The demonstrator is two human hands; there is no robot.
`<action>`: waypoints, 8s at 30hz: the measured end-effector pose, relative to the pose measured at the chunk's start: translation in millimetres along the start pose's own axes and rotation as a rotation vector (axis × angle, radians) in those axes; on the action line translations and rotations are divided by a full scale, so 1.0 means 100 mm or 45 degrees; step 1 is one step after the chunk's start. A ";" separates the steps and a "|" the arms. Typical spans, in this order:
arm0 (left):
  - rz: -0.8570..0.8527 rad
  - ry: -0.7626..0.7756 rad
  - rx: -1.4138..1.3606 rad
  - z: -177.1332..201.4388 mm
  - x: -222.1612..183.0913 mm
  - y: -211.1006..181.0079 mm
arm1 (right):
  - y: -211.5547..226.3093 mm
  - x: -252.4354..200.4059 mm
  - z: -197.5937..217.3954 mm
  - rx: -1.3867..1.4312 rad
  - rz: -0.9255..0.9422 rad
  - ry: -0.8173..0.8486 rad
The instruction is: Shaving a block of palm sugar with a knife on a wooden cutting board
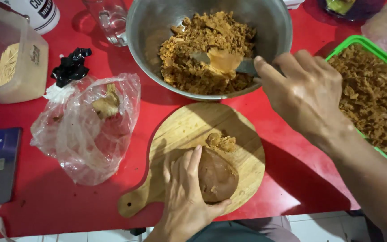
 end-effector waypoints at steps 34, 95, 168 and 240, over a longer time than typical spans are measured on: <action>-0.393 -0.400 0.462 0.41 1.34 0.43 | -0.07 -0.79 -0.20 1.954 -1.237 0.826; -0.330 0.499 -0.118 -0.04 0.19 0.24 | 1.13 -1.28 0.24 0.534 -0.295 0.660; -0.264 0.602 -0.016 -0.01 0.26 0.25 | 1.04 -1.18 0.07 0.545 -0.256 0.601; -0.166 0.402 -0.077 0.04 0.16 0.30 | 1.04 -1.00 -0.01 0.626 -0.068 0.427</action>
Point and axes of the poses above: each hand's wrist, its own x-axis towards the middle knuckle, its own z-axis out of the back of the hand, y = z × x, the point moved 6 cm from there along x, towards the middle knuckle, and after that the axes turned 3 degrees about -y, right-handed, at the moved point
